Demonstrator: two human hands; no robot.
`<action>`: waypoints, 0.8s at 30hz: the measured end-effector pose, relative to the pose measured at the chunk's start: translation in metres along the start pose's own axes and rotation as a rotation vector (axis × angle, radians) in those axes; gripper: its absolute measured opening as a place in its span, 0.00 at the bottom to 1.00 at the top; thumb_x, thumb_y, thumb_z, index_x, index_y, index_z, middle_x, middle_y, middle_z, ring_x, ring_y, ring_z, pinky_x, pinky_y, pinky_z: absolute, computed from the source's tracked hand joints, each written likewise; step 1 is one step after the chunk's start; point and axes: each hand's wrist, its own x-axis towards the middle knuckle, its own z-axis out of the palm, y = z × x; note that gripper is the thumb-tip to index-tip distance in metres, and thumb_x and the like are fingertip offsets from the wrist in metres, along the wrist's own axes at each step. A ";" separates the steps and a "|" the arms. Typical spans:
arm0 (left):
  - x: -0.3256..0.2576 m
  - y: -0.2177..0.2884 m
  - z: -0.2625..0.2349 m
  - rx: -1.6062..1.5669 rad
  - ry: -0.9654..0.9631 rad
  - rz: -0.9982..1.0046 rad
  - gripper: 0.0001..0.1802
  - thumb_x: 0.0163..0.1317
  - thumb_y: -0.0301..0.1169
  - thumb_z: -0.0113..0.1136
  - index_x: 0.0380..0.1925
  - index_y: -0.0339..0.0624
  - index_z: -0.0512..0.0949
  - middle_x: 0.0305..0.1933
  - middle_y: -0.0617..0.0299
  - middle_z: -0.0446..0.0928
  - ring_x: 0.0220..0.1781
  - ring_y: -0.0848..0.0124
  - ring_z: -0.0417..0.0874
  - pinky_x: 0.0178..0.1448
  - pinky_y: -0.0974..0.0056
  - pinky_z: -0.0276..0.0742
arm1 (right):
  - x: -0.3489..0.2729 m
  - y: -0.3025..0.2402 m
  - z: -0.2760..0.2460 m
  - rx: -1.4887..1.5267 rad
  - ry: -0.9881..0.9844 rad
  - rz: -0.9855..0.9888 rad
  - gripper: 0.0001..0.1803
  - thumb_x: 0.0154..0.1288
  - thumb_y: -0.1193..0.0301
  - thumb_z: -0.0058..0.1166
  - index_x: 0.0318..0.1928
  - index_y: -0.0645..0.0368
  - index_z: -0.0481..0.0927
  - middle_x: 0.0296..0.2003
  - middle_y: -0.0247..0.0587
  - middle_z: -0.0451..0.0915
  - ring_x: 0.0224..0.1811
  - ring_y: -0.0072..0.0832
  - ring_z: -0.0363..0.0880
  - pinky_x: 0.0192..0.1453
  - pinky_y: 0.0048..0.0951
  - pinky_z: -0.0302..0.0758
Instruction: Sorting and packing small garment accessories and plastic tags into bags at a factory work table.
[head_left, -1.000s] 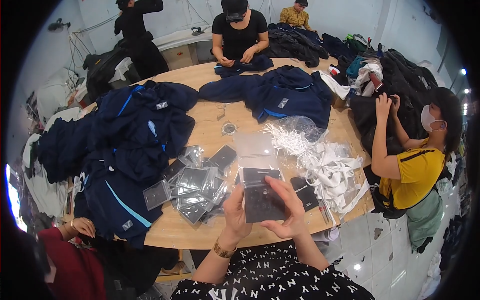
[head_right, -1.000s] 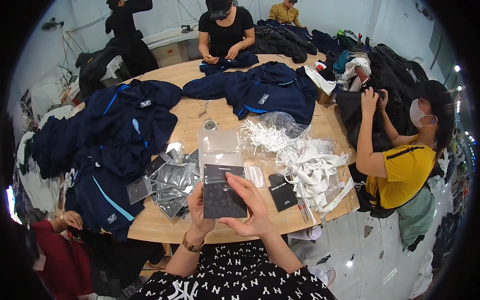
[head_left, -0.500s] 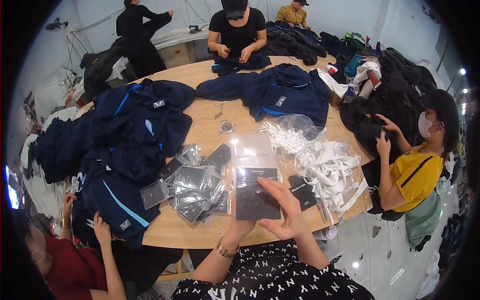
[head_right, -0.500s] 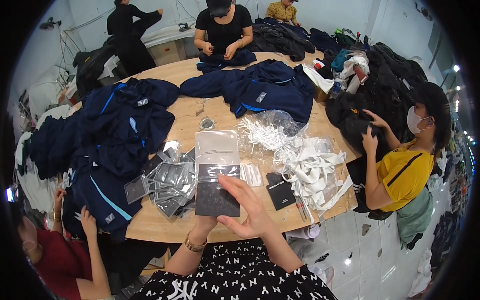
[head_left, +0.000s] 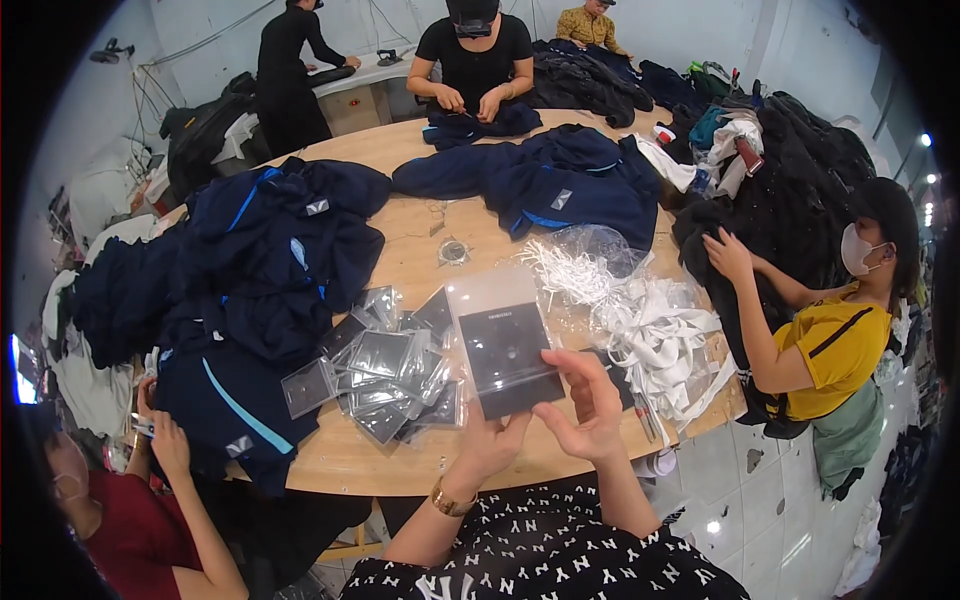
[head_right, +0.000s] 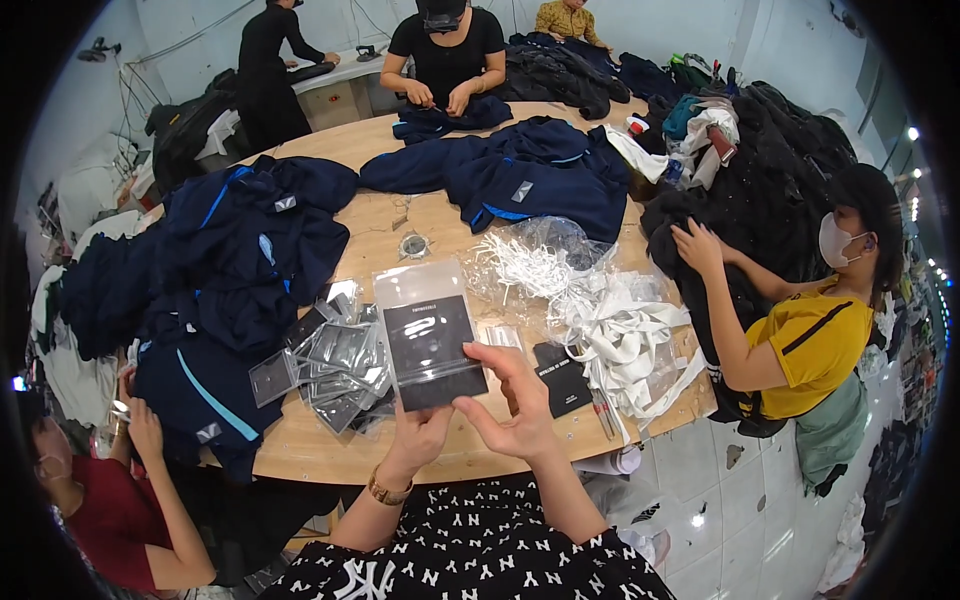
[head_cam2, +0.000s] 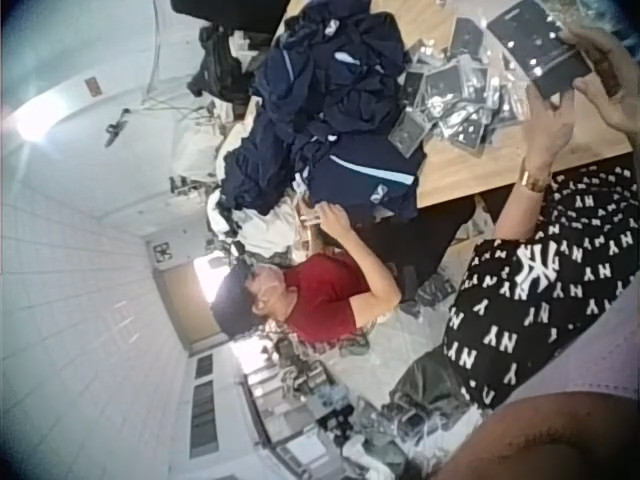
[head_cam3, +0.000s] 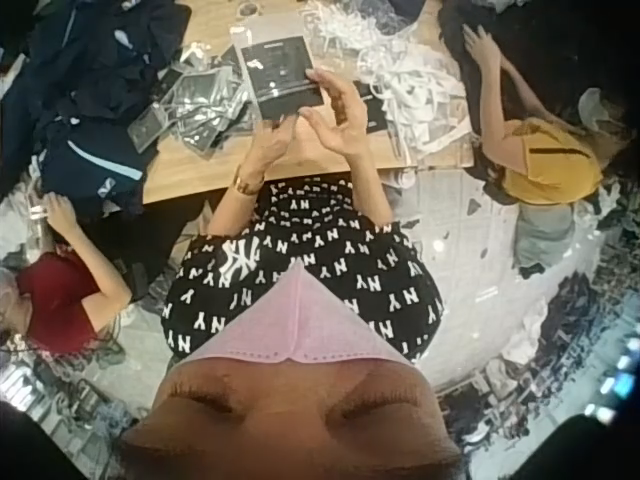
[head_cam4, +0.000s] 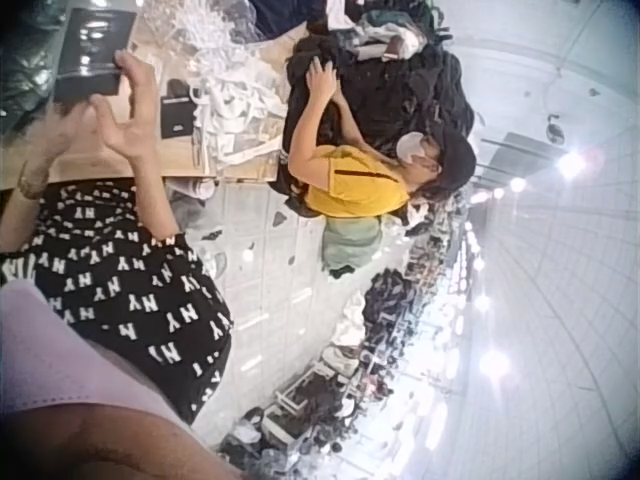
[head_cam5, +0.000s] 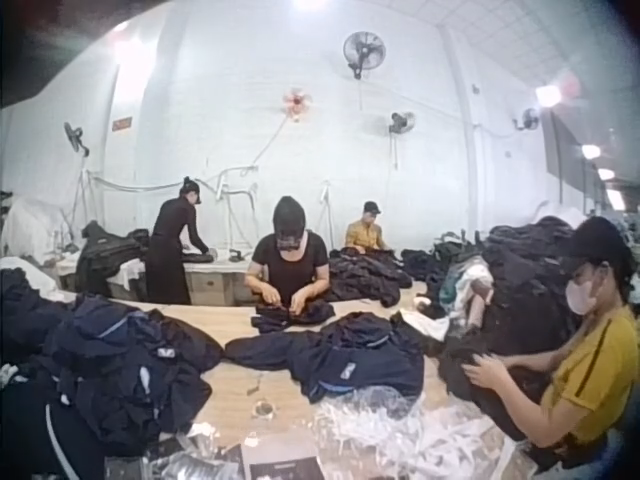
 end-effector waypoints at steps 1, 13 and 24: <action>-0.001 0.000 0.003 -0.062 0.032 -0.078 0.14 0.55 0.21 0.52 0.43 0.34 0.73 0.42 0.56 0.77 0.43 0.69 0.77 0.47 0.65 0.72 | 0.000 0.002 0.003 0.001 -0.002 0.000 0.32 0.45 0.77 0.62 0.54 0.67 0.66 0.46 0.44 0.71 0.45 0.27 0.71 0.49 0.25 0.68; 0.009 0.015 -0.004 0.378 -0.032 0.087 0.11 0.55 0.26 0.55 0.39 0.36 0.77 0.38 0.52 0.78 0.40 0.61 0.79 0.44 0.63 0.72 | 0.006 0.002 0.016 0.351 0.148 0.228 0.33 0.51 0.88 0.51 0.58 0.60 0.56 0.43 0.40 0.66 0.48 0.24 0.67 0.51 0.23 0.67; 0.015 0.014 -0.010 0.380 -0.049 0.149 0.11 0.55 0.26 0.53 0.39 0.37 0.77 0.38 0.51 0.78 0.40 0.59 0.79 0.44 0.62 0.72 | 0.011 0.000 0.025 0.603 0.201 0.342 0.40 0.53 0.88 0.48 0.64 0.59 0.45 0.48 0.46 0.63 0.50 0.26 0.67 0.52 0.25 0.70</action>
